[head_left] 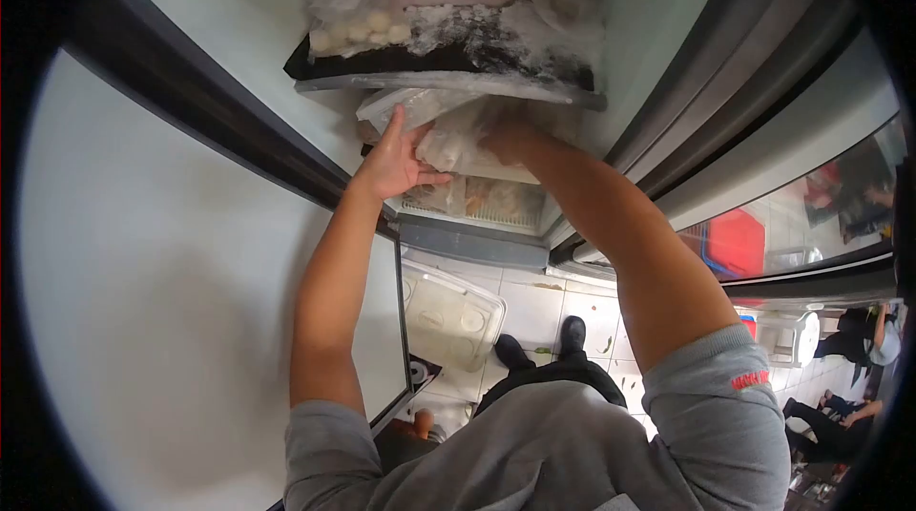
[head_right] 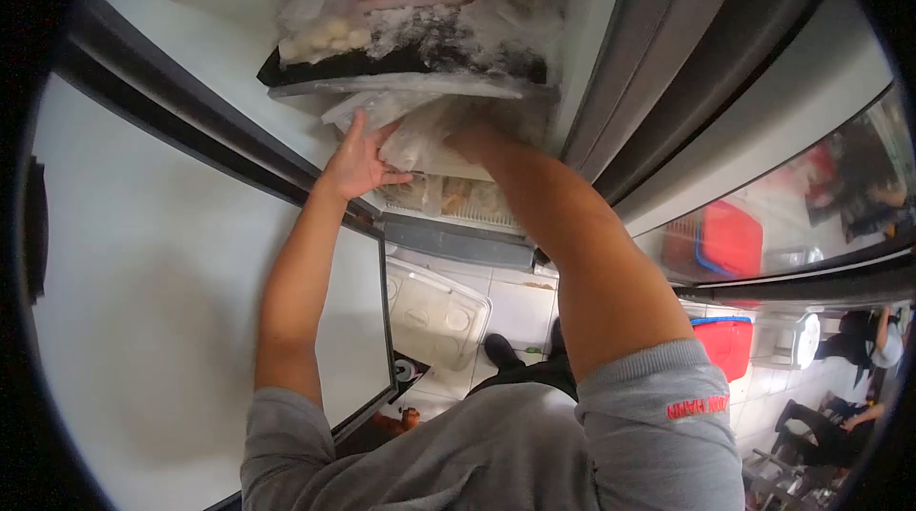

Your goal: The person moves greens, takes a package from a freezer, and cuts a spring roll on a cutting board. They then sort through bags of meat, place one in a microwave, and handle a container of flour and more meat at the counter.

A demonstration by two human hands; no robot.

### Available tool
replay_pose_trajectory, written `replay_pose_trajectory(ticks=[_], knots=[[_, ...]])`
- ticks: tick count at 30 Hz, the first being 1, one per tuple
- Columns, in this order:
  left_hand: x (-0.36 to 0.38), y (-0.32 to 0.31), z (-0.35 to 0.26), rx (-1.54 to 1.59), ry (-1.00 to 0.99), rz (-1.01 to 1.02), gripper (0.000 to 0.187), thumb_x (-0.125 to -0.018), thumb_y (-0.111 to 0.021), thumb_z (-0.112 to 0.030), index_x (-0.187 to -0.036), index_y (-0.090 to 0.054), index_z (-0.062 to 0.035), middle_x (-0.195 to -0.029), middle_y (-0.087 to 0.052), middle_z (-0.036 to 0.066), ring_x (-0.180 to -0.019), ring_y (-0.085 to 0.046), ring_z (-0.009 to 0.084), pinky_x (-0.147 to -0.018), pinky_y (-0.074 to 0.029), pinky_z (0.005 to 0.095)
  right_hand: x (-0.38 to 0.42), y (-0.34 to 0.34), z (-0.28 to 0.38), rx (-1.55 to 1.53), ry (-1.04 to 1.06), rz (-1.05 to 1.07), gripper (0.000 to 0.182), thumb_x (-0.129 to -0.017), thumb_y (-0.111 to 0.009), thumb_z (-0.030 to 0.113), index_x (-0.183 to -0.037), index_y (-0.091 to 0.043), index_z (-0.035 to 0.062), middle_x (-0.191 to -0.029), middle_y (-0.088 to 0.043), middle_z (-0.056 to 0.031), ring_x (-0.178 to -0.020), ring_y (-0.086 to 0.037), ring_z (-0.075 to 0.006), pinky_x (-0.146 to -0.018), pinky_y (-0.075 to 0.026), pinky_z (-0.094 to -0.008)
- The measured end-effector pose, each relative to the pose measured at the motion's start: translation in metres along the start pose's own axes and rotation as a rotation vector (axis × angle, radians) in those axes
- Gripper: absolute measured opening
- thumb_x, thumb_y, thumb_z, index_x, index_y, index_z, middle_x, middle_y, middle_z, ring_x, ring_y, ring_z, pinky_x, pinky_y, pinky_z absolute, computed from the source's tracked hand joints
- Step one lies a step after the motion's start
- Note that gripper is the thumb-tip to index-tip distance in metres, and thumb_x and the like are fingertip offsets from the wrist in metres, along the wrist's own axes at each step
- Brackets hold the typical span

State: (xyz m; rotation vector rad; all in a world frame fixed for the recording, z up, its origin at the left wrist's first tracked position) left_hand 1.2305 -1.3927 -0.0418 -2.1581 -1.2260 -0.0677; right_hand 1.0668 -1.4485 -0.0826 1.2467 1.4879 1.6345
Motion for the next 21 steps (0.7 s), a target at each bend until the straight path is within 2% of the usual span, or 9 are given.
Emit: replay_pose_trajectory(ticks=[1,3,5,6,9,13,14,16,21], knots=[[0.002,-0.003,-0.003,0.051,0.013,-0.011,0.086,-0.084,-0.038,-0.070,-0.140,-0.029,-0.0047,-0.131,-0.047,0.015,-0.113,-0.053,0.0336,-0.089,-0.047,0.0473,0.003,0.009,-0.003,0.011,0.018,0.002,0.052,-0.079,-0.059,0.030,-0.130,-0.051,0.0221,-0.141,-0.038,-0.0112,-0.132,-0.029,-0.0377,-0.108,-0.024,-0.0489],[0.001,-0.007,-0.015,0.048,-0.014,-0.019,0.090,-0.082,-0.037,-0.073,-0.139,-0.030,-0.0043,-0.132,-0.046,0.016,-0.113,-0.053,0.0346,-0.090,-0.046,0.0490,0.010,0.033,-0.005,-0.060,0.095,0.014,0.064,-0.069,-0.074,0.030,-0.125,-0.054,0.0078,-0.130,-0.051,-0.0145,-0.121,-0.047,-0.0289,-0.103,-0.034,-0.0376],[0.003,-0.006,-0.009,0.053,-0.004,-0.039,0.095,-0.079,-0.036,-0.077,-0.139,-0.030,-0.0038,-0.133,-0.044,0.016,-0.114,-0.052,0.0357,-0.091,-0.044,0.0506,-0.002,0.020,-0.002,0.131,0.104,0.212,0.048,-0.079,-0.058,0.021,-0.127,-0.053,0.0267,-0.121,-0.058,-0.0088,-0.115,-0.052,-0.0243,-0.100,-0.038,-0.0350],[0.002,-0.007,-0.011,0.063,-0.016,-0.038,0.094,-0.079,-0.036,-0.076,-0.139,-0.030,-0.0034,-0.133,-0.044,0.017,-0.115,-0.050,0.0369,-0.092,-0.043,0.0525,-0.004,0.016,-0.004,0.126,0.136,0.205,0.047,-0.080,-0.057,0.027,-0.126,-0.054,0.0199,-0.124,-0.056,-0.0091,-0.117,-0.050,-0.0247,-0.101,-0.037,-0.0370],[0.004,-0.014,-0.015,0.082,-0.036,-0.057,0.095,-0.079,-0.036,-0.077,-0.138,-0.030,-0.0025,-0.133,-0.043,0.018,-0.119,-0.046,0.0384,-0.093,-0.039,0.0559,0.003,0.030,-0.009,-0.126,-0.060,0.069,0.047,-0.082,-0.054,0.033,-0.126,-0.055,0.0151,-0.126,-0.055,-0.0097,-0.118,-0.050,-0.0253,-0.101,-0.037,-0.0381],[0.006,-0.015,-0.011,0.188,-0.091,-0.022,0.101,-0.077,-0.036,-0.079,-0.138,-0.028,0.0005,-0.134,-0.042,0.018,-0.121,-0.043,0.0383,-0.095,-0.037,0.0576,0.005,0.035,-0.001,-0.143,-0.115,0.090,0.054,-0.079,-0.058,0.038,-0.126,-0.055,0.0114,-0.130,-0.052,-0.0120,-0.122,-0.047,-0.0257,-0.101,-0.036,-0.0358],[0.006,-0.014,-0.011,0.190,-0.103,-0.023,0.101,-0.077,-0.036,-0.079,-0.138,-0.028,0.0005,-0.134,-0.042,0.018,-0.121,-0.043,0.0383,-0.095,-0.037,0.0576,0.013,0.038,-0.002,-0.117,-0.184,-0.128,0.051,-0.081,-0.056,0.039,-0.123,-0.057,0.0104,-0.128,-0.053,-0.0121,-0.121,-0.048,-0.0255,-0.101,-0.036,-0.0361],[0.008,-0.016,-0.007,0.284,-0.152,0.039,0.100,-0.077,-0.034,-0.080,-0.137,-0.032,0.0002,-0.135,-0.041,0.019,-0.122,-0.042,0.0379,-0.095,-0.039,0.0548,0.006,0.052,-0.011,-0.093,-0.242,-0.345,0.049,-0.082,-0.054,0.040,-0.120,-0.059,0.0094,-0.127,-0.054,-0.0122,-0.120,-0.048,-0.0252,-0.101,-0.036,-0.0364],[0.005,-0.012,-0.002,0.304,-0.216,0.027,0.107,-0.073,-0.029,-0.084,-0.137,-0.031,0.0011,-0.135,-0.041,0.020,-0.122,-0.042,0.0383,-0.097,-0.038,0.0538,0.000,0.050,-0.018,-0.138,-0.087,0.012,0.051,-0.082,-0.055,0.039,-0.123,-0.056,0.0069,-0.131,-0.050,-0.0127,-0.124,-0.045,-0.0266,-0.101,-0.037,-0.0375]])
Point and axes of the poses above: each hand's wrist, its own x-axis away from the middle knuckle, its own y-axis out of the back of the hand, z = x × y, the point moved 6 cm from there along -x, towards the middle knuckle
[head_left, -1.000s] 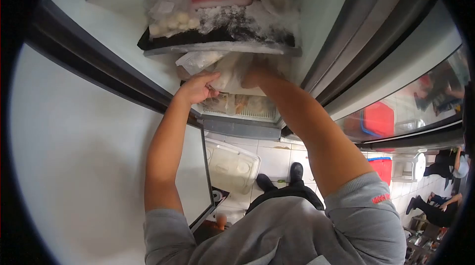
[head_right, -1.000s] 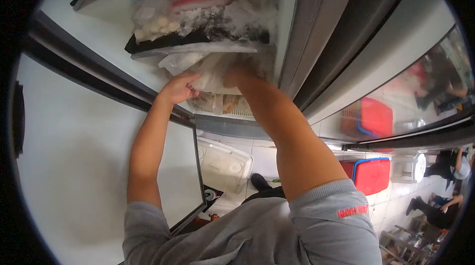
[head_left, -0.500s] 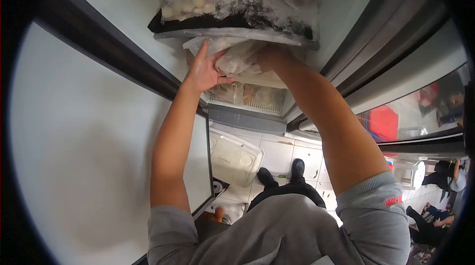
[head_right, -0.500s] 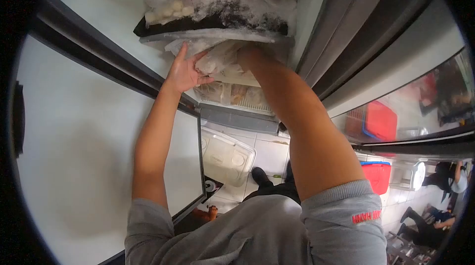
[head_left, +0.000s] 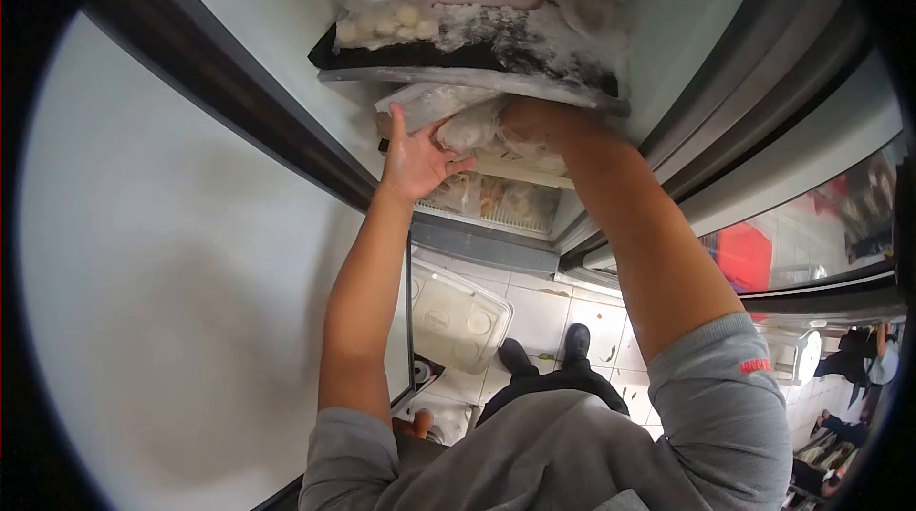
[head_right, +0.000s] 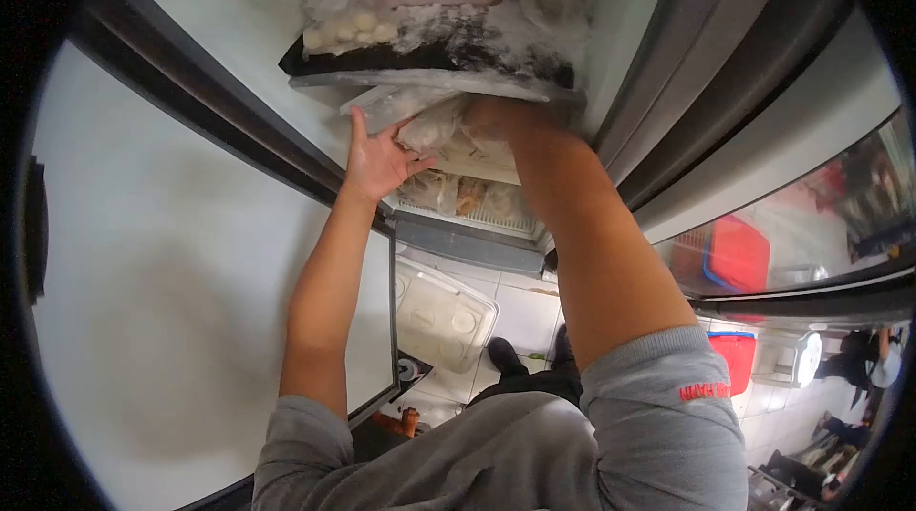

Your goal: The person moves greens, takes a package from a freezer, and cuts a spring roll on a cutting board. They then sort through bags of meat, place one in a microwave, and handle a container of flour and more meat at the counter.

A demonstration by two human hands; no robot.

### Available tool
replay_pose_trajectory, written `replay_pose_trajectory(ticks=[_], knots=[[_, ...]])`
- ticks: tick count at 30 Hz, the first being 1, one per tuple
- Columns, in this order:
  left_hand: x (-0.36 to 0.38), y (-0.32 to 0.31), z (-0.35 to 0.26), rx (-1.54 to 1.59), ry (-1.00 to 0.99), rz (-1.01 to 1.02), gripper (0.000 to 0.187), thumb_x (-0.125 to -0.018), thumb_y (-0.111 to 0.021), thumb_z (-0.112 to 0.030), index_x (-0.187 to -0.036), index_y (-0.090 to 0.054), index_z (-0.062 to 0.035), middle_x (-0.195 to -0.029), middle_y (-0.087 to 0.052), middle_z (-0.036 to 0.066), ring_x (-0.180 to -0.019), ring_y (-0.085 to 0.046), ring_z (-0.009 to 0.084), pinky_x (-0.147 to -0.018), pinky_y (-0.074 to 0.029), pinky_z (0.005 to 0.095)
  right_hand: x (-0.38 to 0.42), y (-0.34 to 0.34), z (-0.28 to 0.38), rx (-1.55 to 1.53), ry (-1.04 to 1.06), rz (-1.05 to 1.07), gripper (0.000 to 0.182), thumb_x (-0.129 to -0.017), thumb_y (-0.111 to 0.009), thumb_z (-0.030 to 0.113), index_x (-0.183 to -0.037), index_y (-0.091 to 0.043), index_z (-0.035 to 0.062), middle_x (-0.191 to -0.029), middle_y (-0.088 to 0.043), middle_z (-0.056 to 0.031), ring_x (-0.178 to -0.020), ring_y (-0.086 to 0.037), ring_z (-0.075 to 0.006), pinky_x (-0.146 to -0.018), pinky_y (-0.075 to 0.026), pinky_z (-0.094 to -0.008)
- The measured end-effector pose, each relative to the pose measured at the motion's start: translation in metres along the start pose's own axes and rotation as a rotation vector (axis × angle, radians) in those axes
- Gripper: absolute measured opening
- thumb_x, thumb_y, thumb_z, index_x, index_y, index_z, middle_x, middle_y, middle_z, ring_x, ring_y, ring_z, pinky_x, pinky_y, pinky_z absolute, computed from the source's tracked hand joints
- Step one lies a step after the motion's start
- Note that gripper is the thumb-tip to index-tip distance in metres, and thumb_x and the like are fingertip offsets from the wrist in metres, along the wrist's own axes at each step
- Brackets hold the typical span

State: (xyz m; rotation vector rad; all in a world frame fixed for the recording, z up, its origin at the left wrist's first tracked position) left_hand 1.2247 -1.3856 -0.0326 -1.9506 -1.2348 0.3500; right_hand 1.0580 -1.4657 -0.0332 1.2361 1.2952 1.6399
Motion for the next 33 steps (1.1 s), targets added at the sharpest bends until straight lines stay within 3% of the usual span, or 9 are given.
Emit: replay_pose_trajectory(ticks=[5,9,12,19,24,25,27,29,33], knots=[[0.002,0.003,0.000,-0.023,-0.013,-0.008,0.113,-0.069,-0.027,-0.088,-0.139,-0.027,0.0019,-0.136,-0.038,0.021,-0.123,-0.041,0.0391,-0.097,-0.037,0.0552,0.006,-0.001,0.011,-0.039,-0.109,0.022,0.055,-0.083,-0.056,0.039,-0.125,-0.053,0.0045,-0.134,-0.047,-0.0131,-0.127,-0.041,-0.0279,-0.101,-0.037,-0.0385],[0.006,0.002,0.000,-0.004,-0.002,0.031,0.123,-0.062,-0.028,-0.092,-0.139,-0.024,0.0042,-0.140,-0.034,0.020,-0.128,-0.034,0.0403,-0.098,-0.032,0.0604,0.019,-0.018,0.009,-0.144,-0.436,-0.167,0.059,-0.083,-0.057,0.037,-0.130,-0.048,0.0032,-0.140,-0.040,-0.0146,-0.129,-0.037,-0.0334,-0.101,-0.036,-0.0432],[0.012,0.004,0.002,0.049,0.001,0.041,0.126,-0.060,-0.025,-0.093,-0.140,-0.023,0.0041,-0.142,-0.030,0.021,-0.130,-0.030,0.0424,-0.097,-0.030,0.0640,-0.004,-0.033,0.016,0.096,-0.217,-0.060,0.059,-0.084,-0.055,0.036,-0.131,-0.047,0.0018,-0.140,-0.039,-0.0171,-0.129,-0.036,-0.0370,-0.102,-0.034,-0.0467],[0.013,0.012,-0.010,0.002,0.008,-0.013,0.125,-0.061,-0.026,-0.093,-0.142,-0.021,0.0015,-0.141,-0.030,0.022,-0.129,-0.029,0.0444,-0.096,-0.027,0.0669,0.002,-0.023,0.017,0.038,-0.143,-0.024,0.052,-0.087,-0.049,0.034,-0.129,-0.049,0.0038,-0.138,-0.041,-0.0183,-0.125,-0.040,-0.0370,-0.100,-0.036,-0.0471],[0.018,0.015,-0.007,0.090,0.073,-0.109,0.106,-0.071,-0.033,-0.085,-0.134,-0.032,0.0012,-0.136,-0.035,0.024,-0.126,-0.034,0.0440,-0.094,-0.032,0.0652,0.052,-0.004,0.016,0.068,0.157,-0.240,0.039,-0.085,-0.049,0.022,-0.123,-0.051,0.0106,-0.122,-0.052,-0.0087,-0.117,-0.049,-0.0291,-0.095,-0.042,-0.0444],[0.019,0.014,-0.006,0.107,0.100,-0.135,0.099,-0.075,-0.036,-0.081,-0.129,-0.038,0.0014,-0.133,-0.038,0.023,-0.123,-0.038,0.0434,-0.092,-0.035,0.0643,0.067,-0.009,0.022,0.070,0.157,-0.244,0.039,-0.085,-0.049,0.022,-0.123,-0.051,0.0106,-0.122,-0.052,-0.0087,-0.117,-0.049,-0.0291,-0.095,-0.042,-0.0444],[0.017,0.016,0.003,0.060,0.121,-0.132,0.092,-0.076,-0.039,-0.078,-0.124,-0.042,0.0009,-0.129,-0.041,0.022,-0.120,-0.041,0.0421,-0.091,-0.037,0.0632,0.114,-0.009,0.030,0.377,-0.024,-0.611,0.036,-0.084,-0.051,0.014,-0.120,-0.049,0.0122,-0.115,-0.053,-0.0076,-0.114,-0.051,-0.0297,-0.093,-0.044,-0.0432],[0.009,0.021,0.015,-0.078,0.143,-0.164,0.079,-0.078,-0.047,-0.072,-0.113,-0.050,-0.0017,-0.122,-0.047,0.018,-0.107,-0.049,0.0353,-0.085,-0.043,0.0570,0.149,-0.015,0.026,-0.302,0.011,-0.577,0.048,-0.076,-0.058,0.004,-0.122,-0.045,0.0084,-0.121,-0.049,-0.0165,-0.110,-0.051,-0.0351,-0.088,-0.045,-0.0479],[-0.004,0.012,0.023,-0.165,0.118,-0.286,0.071,-0.077,-0.055,-0.067,-0.113,-0.050,-0.0061,-0.120,-0.047,0.017,-0.101,-0.052,0.0323,-0.080,-0.046,0.0513,0.184,-0.030,0.003,-0.756,-0.253,-0.725,0.050,-0.077,-0.062,0.002,-0.124,-0.045,0.0085,-0.112,-0.055,-0.0204,-0.100,-0.057,-0.0373,-0.083,-0.049,-0.0384]])
Point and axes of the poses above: each hand's wrist, its own x-axis away from the middle knuckle, its own y-axis out of the back of the hand, z = x × y, the point moved 6 cm from there along -x, towards the middle knuckle
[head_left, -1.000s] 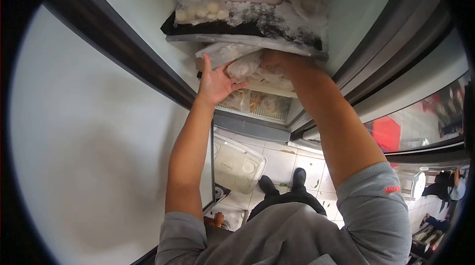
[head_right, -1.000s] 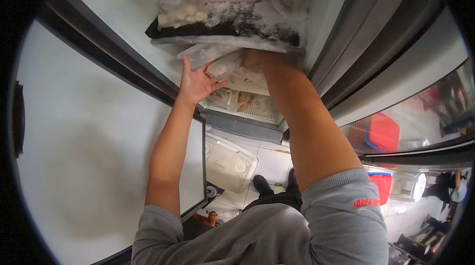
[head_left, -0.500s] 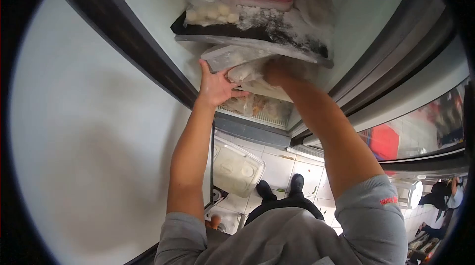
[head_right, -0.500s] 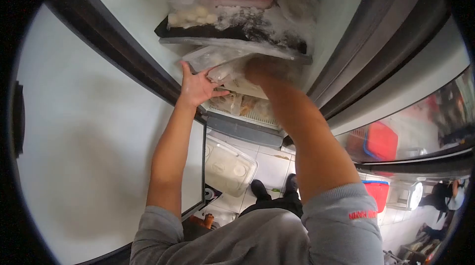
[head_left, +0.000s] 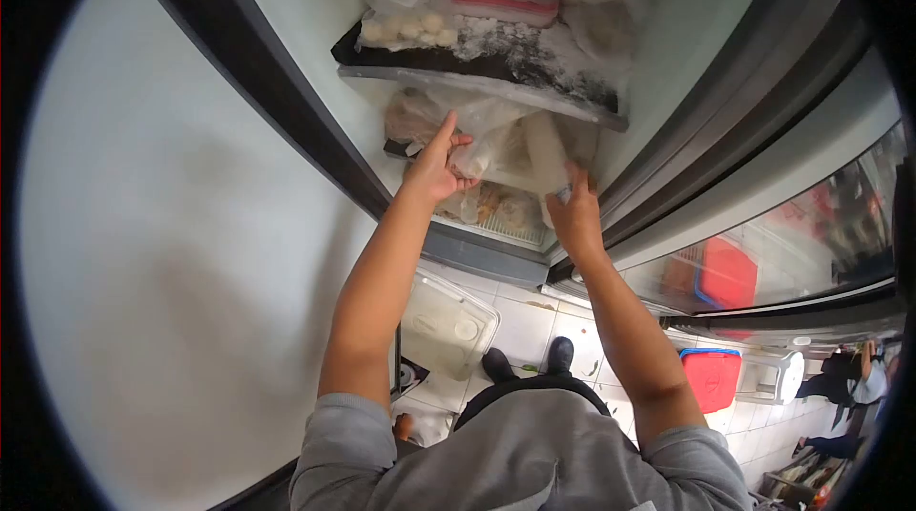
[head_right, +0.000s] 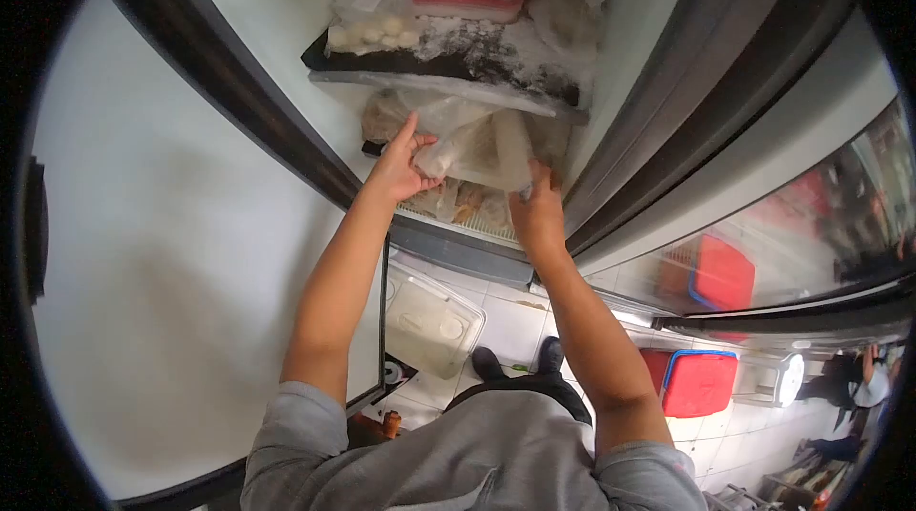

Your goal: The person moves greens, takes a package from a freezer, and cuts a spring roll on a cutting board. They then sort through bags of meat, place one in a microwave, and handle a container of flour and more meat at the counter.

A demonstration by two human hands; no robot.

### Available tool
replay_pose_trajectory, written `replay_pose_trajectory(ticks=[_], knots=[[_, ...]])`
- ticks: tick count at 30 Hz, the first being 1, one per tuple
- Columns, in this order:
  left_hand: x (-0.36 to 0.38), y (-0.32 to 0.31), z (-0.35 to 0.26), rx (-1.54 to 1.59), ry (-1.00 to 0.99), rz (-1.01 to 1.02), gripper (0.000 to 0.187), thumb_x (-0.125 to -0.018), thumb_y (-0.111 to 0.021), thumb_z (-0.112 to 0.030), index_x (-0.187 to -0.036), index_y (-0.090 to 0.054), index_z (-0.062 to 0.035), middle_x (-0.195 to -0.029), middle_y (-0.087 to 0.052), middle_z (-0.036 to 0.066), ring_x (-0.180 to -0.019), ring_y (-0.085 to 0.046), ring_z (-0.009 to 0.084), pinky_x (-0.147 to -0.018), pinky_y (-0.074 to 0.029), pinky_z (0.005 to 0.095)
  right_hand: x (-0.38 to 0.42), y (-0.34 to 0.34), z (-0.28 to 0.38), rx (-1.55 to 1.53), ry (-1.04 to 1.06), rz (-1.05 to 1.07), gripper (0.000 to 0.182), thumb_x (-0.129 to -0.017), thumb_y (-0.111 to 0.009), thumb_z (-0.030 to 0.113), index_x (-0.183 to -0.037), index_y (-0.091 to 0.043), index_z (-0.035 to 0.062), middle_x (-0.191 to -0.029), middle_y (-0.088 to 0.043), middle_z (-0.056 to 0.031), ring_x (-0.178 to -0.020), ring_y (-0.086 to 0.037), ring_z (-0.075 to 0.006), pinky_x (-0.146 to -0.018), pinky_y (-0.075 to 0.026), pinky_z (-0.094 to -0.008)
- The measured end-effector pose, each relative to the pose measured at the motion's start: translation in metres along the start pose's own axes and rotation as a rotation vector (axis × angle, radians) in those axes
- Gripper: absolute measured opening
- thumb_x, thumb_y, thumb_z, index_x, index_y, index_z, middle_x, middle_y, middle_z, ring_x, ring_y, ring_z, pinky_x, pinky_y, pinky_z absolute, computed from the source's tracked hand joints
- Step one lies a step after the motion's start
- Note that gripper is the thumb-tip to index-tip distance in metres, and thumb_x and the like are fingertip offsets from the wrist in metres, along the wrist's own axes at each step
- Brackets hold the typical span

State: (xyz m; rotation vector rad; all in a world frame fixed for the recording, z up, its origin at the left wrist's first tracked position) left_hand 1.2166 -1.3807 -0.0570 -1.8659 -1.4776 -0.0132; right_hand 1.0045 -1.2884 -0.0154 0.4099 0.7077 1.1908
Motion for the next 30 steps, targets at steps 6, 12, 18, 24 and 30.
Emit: replay_pose_trajectory(ticks=[6,12,18,24,30], knots=[[-0.007,0.000,0.009,0.004,-0.197,-0.121,0.049,-0.083,-0.066,-0.040,-0.113,-0.046,-0.0067,-0.115,-0.047,0.014,-0.100,-0.051,0.0279,-0.072,-0.048,0.0435,0.038,0.003,-0.032,-1.045,-0.696,0.384,0.052,-0.078,-0.069,0.009,-0.123,-0.045,-0.0025,-0.108,-0.059,-0.0138,-0.097,-0.060,-0.0250,-0.080,-0.050,-0.0345],[0.021,-0.004,0.045,-0.018,-0.168,-0.142,0.045,-0.086,-0.061,-0.009,-0.126,-0.042,-0.0078,-0.124,-0.047,0.014,-0.106,-0.054,0.0272,-0.080,-0.051,0.0450,0.160,0.005,-0.067,-1.342,-0.966,0.828,0.042,-0.079,-0.067,0.013,-0.116,-0.051,-0.0012,-0.103,-0.061,-0.0116,-0.096,-0.061,-0.0224,-0.086,-0.049,-0.0379],[0.088,-0.027,0.097,-0.018,-0.104,-0.029,0.055,-0.086,-0.060,-0.007,-0.134,-0.035,-0.0014,-0.122,-0.053,0.013,-0.105,-0.058,0.0244,-0.084,-0.051,0.0434,0.203,0.005,-0.103,-1.286,-0.935,0.898,0.046,-0.078,-0.065,0.005,-0.121,-0.049,0.0071,-0.104,-0.060,-0.0093,-0.096,-0.060,-0.0241,-0.087,-0.049,-0.0407],[0.175,-0.094,0.229,-0.046,-0.434,-0.375,0.061,-0.083,-0.060,-0.004,-0.137,-0.030,-0.0005,-0.125,-0.049,0.011,-0.114,-0.048,0.0175,-0.096,-0.039,0.0300,0.188,-0.006,-0.126,-1.381,-0.815,0.930,0.047,-0.087,-0.057,0.013,-0.131,-0.039,0.0097,-0.118,-0.054,-0.0099,-0.105,-0.055,-0.0241,-0.092,-0.044,-0.0412],[0.240,-0.139,0.293,-0.133,-0.496,-0.746,0.057,-0.082,-0.063,-0.008,-0.131,-0.036,0.0006,-0.121,-0.050,0.011,-0.113,-0.047,0.0178,-0.096,-0.038,0.0301,0.213,0.010,-0.120,-1.546,-0.719,1.170,0.056,-0.093,-0.051,0.035,-0.136,-0.032,0.0052,-0.130,-0.047,-0.0117,-0.117,-0.049,-0.0262,-0.100,-0.039,-0.0403]])
Point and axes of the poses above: each hand's wrist, its own x-axis away from the middle knuckle, its own y-axis out of the back of the hand, z = x × y, the point moved 6 cm from there along -x, towards the middle knuckle
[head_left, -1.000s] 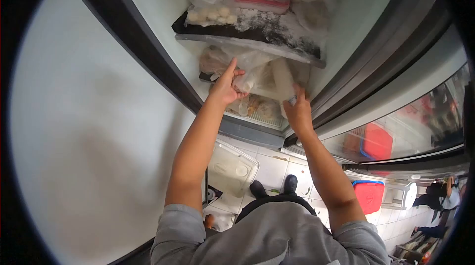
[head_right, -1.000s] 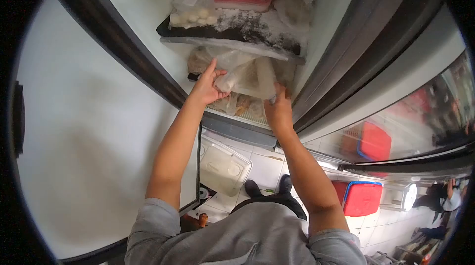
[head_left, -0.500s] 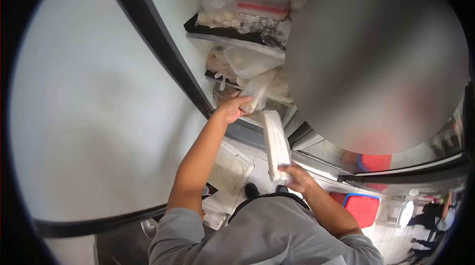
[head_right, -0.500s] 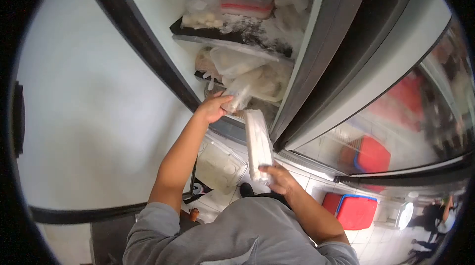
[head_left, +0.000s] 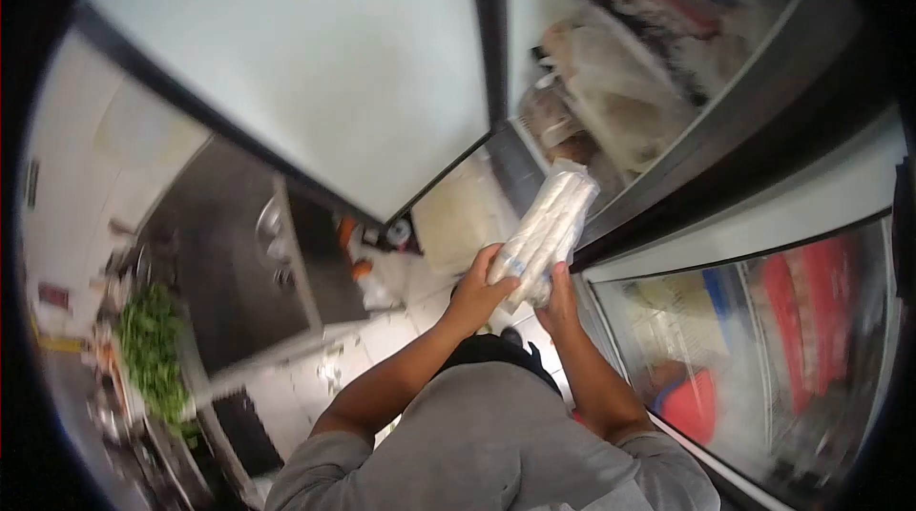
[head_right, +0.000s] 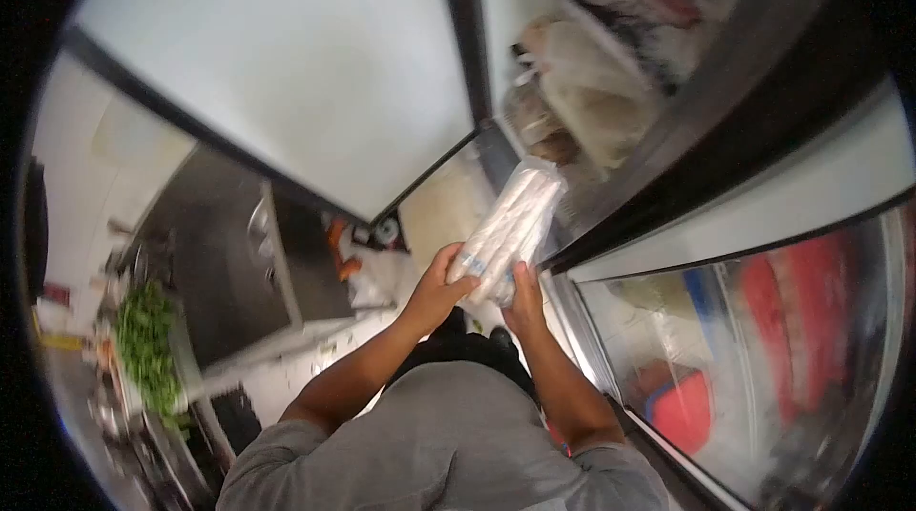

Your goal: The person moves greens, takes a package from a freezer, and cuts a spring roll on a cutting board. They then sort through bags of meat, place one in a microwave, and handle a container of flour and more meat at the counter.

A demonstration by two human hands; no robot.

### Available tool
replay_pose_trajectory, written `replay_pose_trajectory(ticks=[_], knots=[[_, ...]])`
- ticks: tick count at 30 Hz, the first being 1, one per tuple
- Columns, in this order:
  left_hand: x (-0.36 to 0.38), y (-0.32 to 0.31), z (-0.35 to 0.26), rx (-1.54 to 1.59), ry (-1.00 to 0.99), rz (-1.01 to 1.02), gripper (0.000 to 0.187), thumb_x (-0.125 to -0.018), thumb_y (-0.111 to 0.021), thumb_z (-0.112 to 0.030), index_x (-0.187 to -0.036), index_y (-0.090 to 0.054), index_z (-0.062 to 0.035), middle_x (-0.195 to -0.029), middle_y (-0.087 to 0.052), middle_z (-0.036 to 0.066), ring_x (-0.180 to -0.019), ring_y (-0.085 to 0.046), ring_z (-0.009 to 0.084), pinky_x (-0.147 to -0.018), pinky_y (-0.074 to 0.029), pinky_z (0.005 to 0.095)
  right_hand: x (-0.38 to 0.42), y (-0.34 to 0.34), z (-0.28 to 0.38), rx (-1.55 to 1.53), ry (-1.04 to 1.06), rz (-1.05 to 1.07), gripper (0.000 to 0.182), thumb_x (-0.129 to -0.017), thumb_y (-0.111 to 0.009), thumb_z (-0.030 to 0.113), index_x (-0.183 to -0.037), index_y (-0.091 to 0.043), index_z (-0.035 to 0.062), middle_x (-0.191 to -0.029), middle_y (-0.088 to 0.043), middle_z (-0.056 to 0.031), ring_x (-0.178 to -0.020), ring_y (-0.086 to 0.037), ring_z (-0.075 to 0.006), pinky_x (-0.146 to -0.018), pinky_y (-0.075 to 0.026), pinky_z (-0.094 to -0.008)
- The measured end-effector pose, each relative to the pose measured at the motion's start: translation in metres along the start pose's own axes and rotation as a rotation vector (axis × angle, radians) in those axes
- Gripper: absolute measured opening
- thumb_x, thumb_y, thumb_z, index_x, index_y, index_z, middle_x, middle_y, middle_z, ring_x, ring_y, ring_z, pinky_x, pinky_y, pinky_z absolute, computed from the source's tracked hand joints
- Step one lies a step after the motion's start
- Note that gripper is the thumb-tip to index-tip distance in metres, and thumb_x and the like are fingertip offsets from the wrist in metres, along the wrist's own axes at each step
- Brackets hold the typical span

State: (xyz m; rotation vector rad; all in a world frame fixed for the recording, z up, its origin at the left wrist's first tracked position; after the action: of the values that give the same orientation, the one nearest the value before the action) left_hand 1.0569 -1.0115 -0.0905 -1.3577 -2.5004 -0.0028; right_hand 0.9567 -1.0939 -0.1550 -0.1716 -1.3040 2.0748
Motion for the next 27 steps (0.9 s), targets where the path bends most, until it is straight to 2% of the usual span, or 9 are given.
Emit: replay_pose_trajectory(ticks=[5,9,10,12,14,16,18,21,27], knots=[[0.076,0.032,0.014,0.017,0.083,-0.153,0.059,-0.080,-0.067,-0.013,-0.129,-0.039,0.0005,-0.119,-0.050,0.012,-0.112,-0.048,0.0204,-0.098,-0.036,0.0298,0.040,-0.037,-0.032,0.295,-0.143,0.089,0.066,-0.083,-0.066,0.025,-0.134,-0.032,0.0013,-0.123,-0.049,-0.0118,-0.111,-0.051,-0.0249,-0.096,-0.042,-0.0358],[0.135,0.064,0.079,-0.217,-0.147,-0.446,0.077,-0.075,-0.075,-0.027,-0.133,-0.033,0.0002,-0.128,-0.042,0.014,-0.120,-0.040,0.0239,-0.102,-0.034,0.0342,0.073,-0.030,-0.077,0.481,-0.226,0.190,0.048,-0.081,-0.063,0.017,-0.123,-0.047,0.0010,-0.112,-0.056,-0.0120,-0.098,-0.058,-0.0238,-0.088,-0.047,-0.0352],[0.165,0.064,0.064,-0.049,-0.092,-0.434,0.084,-0.073,-0.076,-0.031,-0.136,-0.029,0.0004,-0.131,-0.038,0.014,-0.122,-0.037,0.0241,-0.102,-0.034,0.0353,0.062,0.011,-0.095,0.794,-0.278,0.195,0.042,-0.080,-0.062,0.015,-0.119,-0.051,0.0012,-0.112,-0.056,-0.0128,-0.100,-0.057,-0.0226,-0.087,-0.047,-0.0360],[0.229,0.064,0.057,0.410,-0.142,-0.385,0.083,-0.079,-0.072,-0.032,-0.140,-0.024,-0.0054,-0.131,-0.040,0.014,-0.122,-0.038,0.0248,-0.101,-0.035,0.0340,0.083,-0.017,-0.124,0.925,-0.227,0.378,0.046,-0.083,-0.058,0.027,-0.119,-0.050,-0.0007,-0.115,-0.054,-0.0147,-0.106,-0.053,-0.0258,-0.091,-0.044,-0.0387],[0.303,0.077,0.057,0.475,-0.288,-0.458,0.077,-0.082,-0.067,-0.031,-0.141,-0.026,-0.0060,-0.131,-0.044,0.012,-0.122,-0.040,0.0206,-0.102,-0.033,0.0308,0.118,-0.053,-0.176,0.974,-0.213,0.594,0.054,-0.085,-0.055,0.040,-0.119,-0.050,-0.0027,-0.119,-0.052,-0.0166,-0.113,-0.049,-0.0290,-0.095,-0.040,-0.0415],[0.385,0.096,0.069,0.518,-0.474,-0.531,0.074,-0.084,-0.066,-0.031,-0.141,-0.027,-0.0052,-0.131,-0.045,0.011,-0.121,-0.040,0.0190,-0.102,-0.032,0.0298,0.202,-0.104,-0.245,0.821,-0.435,0.635,0.058,-0.086,-0.053,0.043,-0.121,-0.048,-0.0031,-0.121,-0.050,-0.0174,-0.113,-0.049,-0.0288,-0.095,-0.040,-0.0405],[0.466,0.096,0.083,0.597,-0.480,-0.697,0.069,-0.085,-0.063,-0.029,-0.140,-0.030,-0.0041,-0.133,-0.044,0.009,-0.122,-0.039,0.0166,-0.103,-0.030,0.0292,0.278,-0.137,-0.286,0.847,-0.347,0.901,0.061,-0.090,-0.047,0.044,-0.127,-0.041,-0.0044,-0.125,-0.047,-0.0182,-0.114,-0.048,-0.0292,-0.095,-0.039,-0.0396],[0.571,0.112,0.127,0.565,-0.668,-0.956,0.066,-0.086,-0.061,-0.029,-0.139,-0.031,-0.0029,-0.130,-0.046,0.009,-0.121,-0.040,0.0163,-0.102,-0.031,0.0298,0.369,-0.135,-0.365,0.862,-0.511,1.095,0.067,-0.089,-0.045,0.045,-0.134,-0.032,-0.0034,-0.130,-0.041,-0.0209,-0.117,-0.045,-0.0300,-0.097,-0.039,-0.0403],[0.788,0.075,0.180,0.579,-0.617,-1.487,0.063,-0.081,-0.067,-0.023,-0.131,-0.036,-0.0019,-0.119,-0.049,0.010,-0.113,-0.045,0.0177,-0.097,-0.036,0.0309,0.595,-0.131,-0.462,0.630,-1.069,1.220,0.064,-0.093,-0.036,0.051,-0.132,-0.036,-0.0008,-0.125,-0.045,-0.0159,-0.112,-0.049,-0.0259,-0.094,-0.040,-0.0376]])
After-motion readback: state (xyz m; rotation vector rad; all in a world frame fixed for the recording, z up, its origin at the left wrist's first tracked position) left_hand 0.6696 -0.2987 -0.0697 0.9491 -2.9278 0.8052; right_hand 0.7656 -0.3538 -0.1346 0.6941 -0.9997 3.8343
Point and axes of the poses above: each hand's wrist, its own x-axis away from the middle knuckle, its own y-axis out of the back of the hand, z = x × y, the point moved 6 cm from there along -x, towards the middle knuckle
